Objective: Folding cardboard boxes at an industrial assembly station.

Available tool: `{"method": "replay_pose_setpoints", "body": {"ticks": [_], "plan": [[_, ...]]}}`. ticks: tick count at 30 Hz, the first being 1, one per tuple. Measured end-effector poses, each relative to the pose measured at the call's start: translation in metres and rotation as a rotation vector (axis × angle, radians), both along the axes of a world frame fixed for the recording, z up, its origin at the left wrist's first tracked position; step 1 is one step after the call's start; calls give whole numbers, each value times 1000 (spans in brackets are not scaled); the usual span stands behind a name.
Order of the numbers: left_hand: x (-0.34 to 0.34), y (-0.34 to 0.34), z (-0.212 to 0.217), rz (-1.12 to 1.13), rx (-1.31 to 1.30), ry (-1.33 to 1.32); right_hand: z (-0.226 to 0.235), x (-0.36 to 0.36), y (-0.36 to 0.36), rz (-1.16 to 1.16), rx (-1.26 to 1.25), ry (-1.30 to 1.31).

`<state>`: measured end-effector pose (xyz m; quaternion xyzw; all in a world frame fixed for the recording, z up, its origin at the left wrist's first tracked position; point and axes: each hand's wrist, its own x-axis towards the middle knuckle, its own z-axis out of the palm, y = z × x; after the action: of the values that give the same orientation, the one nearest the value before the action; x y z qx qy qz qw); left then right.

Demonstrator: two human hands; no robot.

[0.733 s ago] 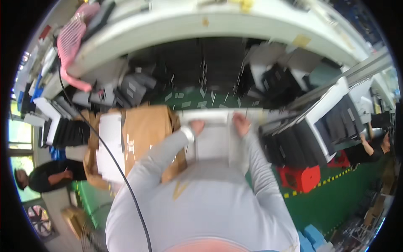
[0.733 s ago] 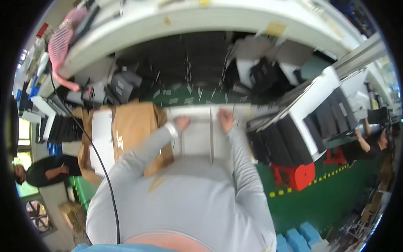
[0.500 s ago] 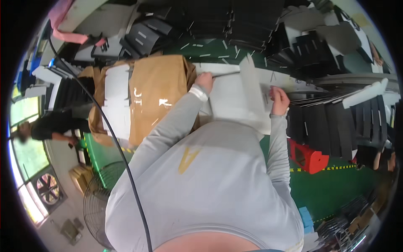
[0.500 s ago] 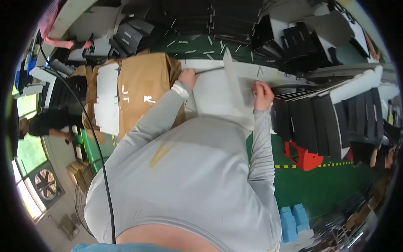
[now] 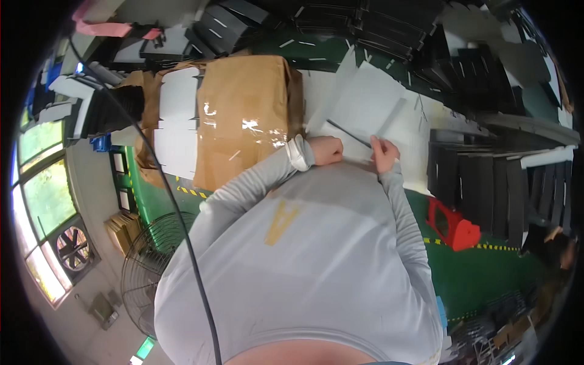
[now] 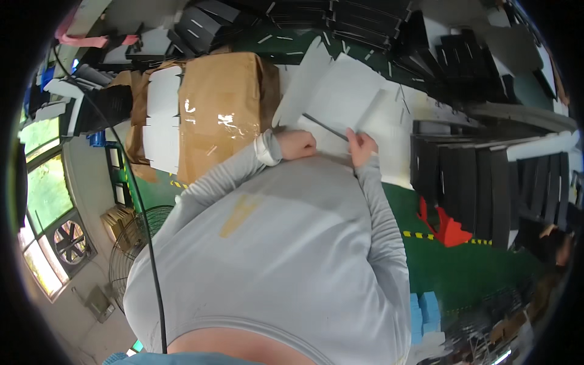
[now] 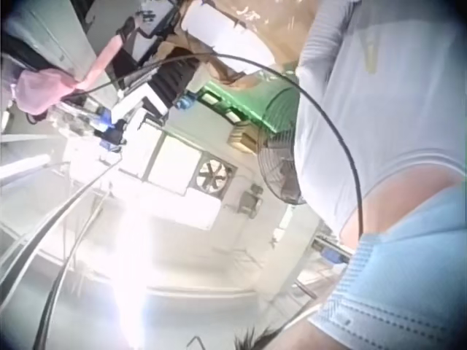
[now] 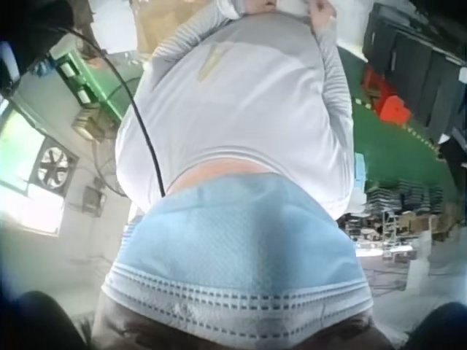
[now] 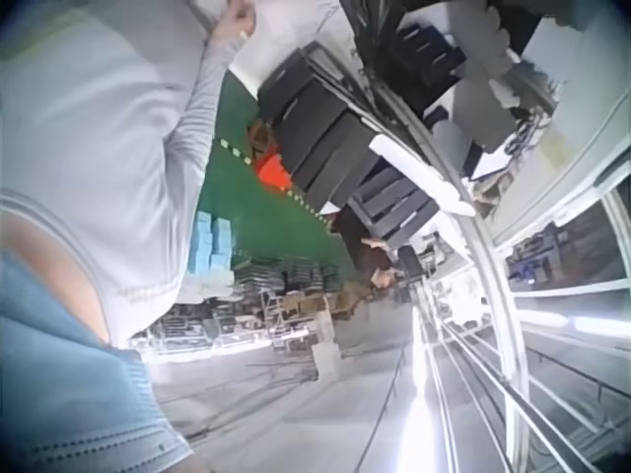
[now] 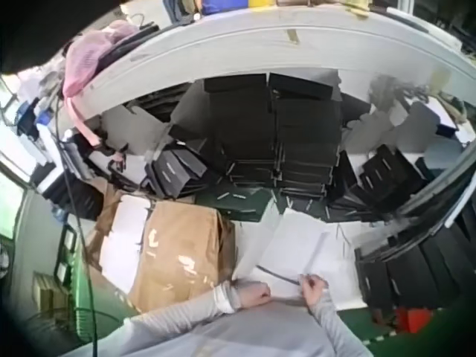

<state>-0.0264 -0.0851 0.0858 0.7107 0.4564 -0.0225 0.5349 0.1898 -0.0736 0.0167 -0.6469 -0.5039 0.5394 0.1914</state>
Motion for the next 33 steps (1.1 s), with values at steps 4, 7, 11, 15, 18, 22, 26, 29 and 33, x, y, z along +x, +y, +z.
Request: {"method": "replay_pose_setpoints", "body": {"ticks": [4,7,11,15,18,22,26,29,33], "plan": [[-38,18,112,72,-219,-452,2,4,7,82,179,-222],[-80,32,151,308,-275,-1326,4,14,7,120,204,-295],[-71,62,118,1086,594,-827,-9,15,-1,234,201,-286],[-35,64,-12,967,731,-93,-2,13,-2,292,249,-340],[4,57,-78,1133,443,72,11,16,1,259,301,-417],[15,40,-101,1146,14,-66,12,23,7,230,350,-462],[18,30,-121,1091,79,-60,23,16,14,263,319,-513],[13,29,-88,1027,-15,-100,15,20,8,346,307,-600],[6,27,-49,927,-135,-43,-71,69,10,454,218,-351]]}}
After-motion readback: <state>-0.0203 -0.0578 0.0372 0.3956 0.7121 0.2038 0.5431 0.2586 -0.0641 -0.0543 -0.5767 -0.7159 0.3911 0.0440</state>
